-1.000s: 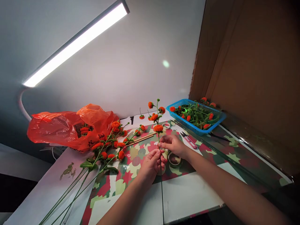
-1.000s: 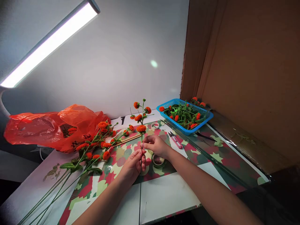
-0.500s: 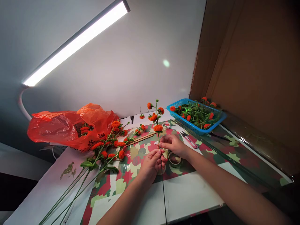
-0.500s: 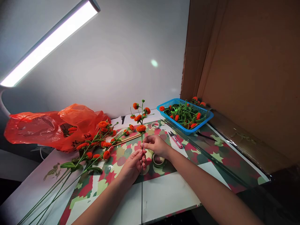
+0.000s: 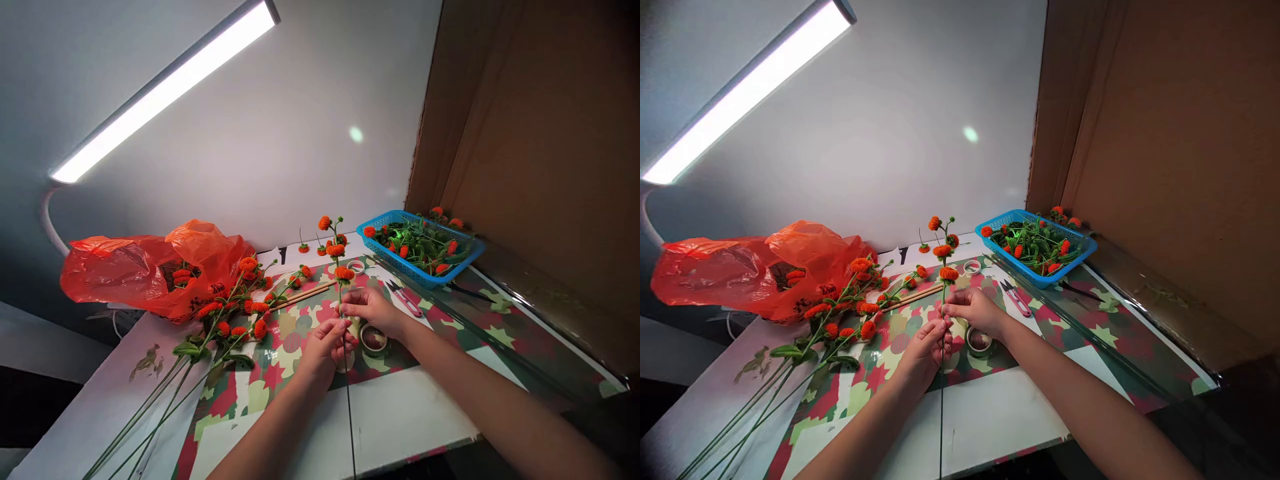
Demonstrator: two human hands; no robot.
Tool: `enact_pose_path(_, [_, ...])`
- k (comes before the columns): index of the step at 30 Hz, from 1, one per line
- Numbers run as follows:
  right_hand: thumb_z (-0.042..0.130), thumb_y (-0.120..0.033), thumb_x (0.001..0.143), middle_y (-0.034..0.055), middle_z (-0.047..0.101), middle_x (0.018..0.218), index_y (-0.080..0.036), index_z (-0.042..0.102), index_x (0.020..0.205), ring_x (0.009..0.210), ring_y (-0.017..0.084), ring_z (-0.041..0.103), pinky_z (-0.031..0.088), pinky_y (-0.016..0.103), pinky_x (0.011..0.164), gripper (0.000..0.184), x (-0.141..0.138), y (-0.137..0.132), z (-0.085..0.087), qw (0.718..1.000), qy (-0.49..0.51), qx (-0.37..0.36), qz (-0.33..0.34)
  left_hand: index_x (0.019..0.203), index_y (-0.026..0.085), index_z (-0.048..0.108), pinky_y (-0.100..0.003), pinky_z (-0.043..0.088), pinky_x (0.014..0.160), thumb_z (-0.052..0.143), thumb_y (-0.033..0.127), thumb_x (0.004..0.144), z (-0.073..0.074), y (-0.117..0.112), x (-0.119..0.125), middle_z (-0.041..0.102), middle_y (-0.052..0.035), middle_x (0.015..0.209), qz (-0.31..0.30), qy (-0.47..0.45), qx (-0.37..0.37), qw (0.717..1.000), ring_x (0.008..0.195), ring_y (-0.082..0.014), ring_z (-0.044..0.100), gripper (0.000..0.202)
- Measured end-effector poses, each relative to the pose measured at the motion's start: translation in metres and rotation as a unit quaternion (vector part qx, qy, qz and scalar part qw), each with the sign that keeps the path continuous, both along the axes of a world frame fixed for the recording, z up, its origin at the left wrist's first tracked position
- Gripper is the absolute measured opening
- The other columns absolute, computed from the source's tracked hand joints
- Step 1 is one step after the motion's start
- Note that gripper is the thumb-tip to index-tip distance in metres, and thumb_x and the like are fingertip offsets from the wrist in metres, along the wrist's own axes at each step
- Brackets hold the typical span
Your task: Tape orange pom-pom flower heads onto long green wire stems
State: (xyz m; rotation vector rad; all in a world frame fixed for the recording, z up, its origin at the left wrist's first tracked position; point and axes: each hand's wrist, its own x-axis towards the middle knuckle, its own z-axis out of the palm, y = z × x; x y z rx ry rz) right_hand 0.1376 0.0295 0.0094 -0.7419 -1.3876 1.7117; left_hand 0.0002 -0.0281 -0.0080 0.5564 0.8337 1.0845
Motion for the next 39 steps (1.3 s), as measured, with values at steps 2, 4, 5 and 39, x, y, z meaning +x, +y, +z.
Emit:
enact_pose_path(2, [0.074, -0.038, 0.062, 0.0021, 0.065, 0.071, -0.014, 0.066, 0.069, 0.070, 0.014, 0.058, 0.043, 0.029, 0.073, 0.027, 0.002, 0.000, 0.001, 1.000, -0.009, 0.004, 0.006, 0.069, 0.012, 0.063, -0.013, 0.042, 0.046, 0.078, 0.033, 0.059, 0.000, 0.000, 0.001, 0.060, -0.0001, 0.056, 0.005, 0.011, 0.013, 1.000, 0.049, -0.0056, 0.055, 0.027])
enact_pose_path(4, [0.074, -0.037, 0.062, 0.0027, 0.065, 0.072, -0.013, 0.066, 0.070, 0.071, 0.015, 0.059, 0.043, 0.029, 0.073, 0.026, 0.003, 0.000, 0.002, 1.000, -0.018, 0.004, 0.004, 0.065, 0.012, 0.063, -0.014, 0.043, 0.048, 0.079, 0.033, 0.058, -0.001, -0.001, 0.003, 0.060, 0.0000, 0.055, 0.013, 0.022, 0.024, 0.999, 0.050, -0.0058, 0.055, 0.027])
enact_pose_path(5, [0.075, -0.037, 0.061, 0.0027, 0.065, 0.071, -0.013, 0.066, 0.069, 0.071, 0.015, 0.059, 0.043, 0.029, 0.073, 0.026, 0.004, 0.001, 0.003, 1.000, -0.021, 0.003, 0.003, 0.064, 0.012, 0.063, -0.014, 0.043, 0.047, 0.079, 0.034, 0.057, -0.002, -0.001, 0.004, 0.059, 0.0002, 0.053, 0.018, 0.029, 0.026, 0.999, 0.049, -0.0060, 0.055, 0.028])
enact_pose_path(39, [0.073, -0.043, 0.062, -0.0009, 0.054, 0.066, -0.014, 0.060, 0.067, 0.064, 0.010, 0.047, 0.035, 0.025, 0.065, 0.032, 0.019, 0.007, 0.017, 1.000, -0.006, 0.015, 0.011, 0.127, 0.012, 0.046, -0.040, 0.042, 0.085, 0.055, 0.018, 0.075, 0.062, 0.200, -0.092, 0.052, -0.0198, 0.122, 0.046, 0.791, 0.267, 0.548, 0.105, -0.0285, 0.054, 0.052])
